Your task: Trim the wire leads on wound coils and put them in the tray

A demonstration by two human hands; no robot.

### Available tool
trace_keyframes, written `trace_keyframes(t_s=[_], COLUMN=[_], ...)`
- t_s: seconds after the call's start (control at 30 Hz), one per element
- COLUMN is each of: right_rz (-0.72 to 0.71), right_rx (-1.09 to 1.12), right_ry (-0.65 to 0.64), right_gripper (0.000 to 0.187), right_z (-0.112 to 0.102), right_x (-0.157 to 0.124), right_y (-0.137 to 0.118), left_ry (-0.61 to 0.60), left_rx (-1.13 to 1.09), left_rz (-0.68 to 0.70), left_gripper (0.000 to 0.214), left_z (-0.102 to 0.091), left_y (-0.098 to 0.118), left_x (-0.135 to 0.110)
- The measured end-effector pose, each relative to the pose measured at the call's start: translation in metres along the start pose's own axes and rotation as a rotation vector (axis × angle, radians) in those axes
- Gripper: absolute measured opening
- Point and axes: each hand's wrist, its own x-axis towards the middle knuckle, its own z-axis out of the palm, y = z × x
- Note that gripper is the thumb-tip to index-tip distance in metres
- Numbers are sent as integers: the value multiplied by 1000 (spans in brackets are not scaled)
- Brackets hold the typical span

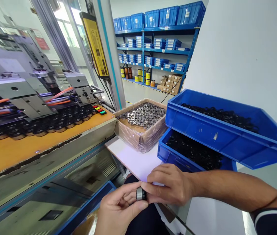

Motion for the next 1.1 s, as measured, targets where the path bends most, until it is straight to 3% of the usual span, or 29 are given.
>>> trace_keyframes(t_s=[0.13, 0.23, 0.37, 0.47, 0.7, 0.87, 0.97, 1.03, 1.1], right_rz=[-30, -1, 70, 111, 96, 153, 156, 149, 158], right_rx=[-36, 21, 187, 251, 175, 203, 241, 233, 211], right_ry=[29, 71, 104, 111, 77, 127, 154, 164, 165], right_gripper=[28, 24, 15, 14, 14, 14, 14, 13, 12], right_z=[0, 0, 1, 0, 0, 2, 3, 3, 3], right_x=[1, 2, 4, 6, 5, 5, 5, 5, 4], right_y=[-1, -4, -8, -11, -9, -7, -6, -6, -7], left_ry=[59, 93, -41, -84, -54, -221, -252, -251, -229], left_rx=[-32, 36, 439, 614, 421, 64, -118, -135, -97], left_rz=[75, 222, 564, 671, 491, 127, -44, -49, 32], left_gripper=[41, 40, 22, 20, 21, 29, 35, 33, 31], left_z=[6, 1, -18, -25, -19, -21, -19, -15, -12], left_y=[-14, -15, -2, 5, -1, -13, -17, -15, -12], left_x=[-3, -2, 4, 4, 7, 12, 9, 6, 6])
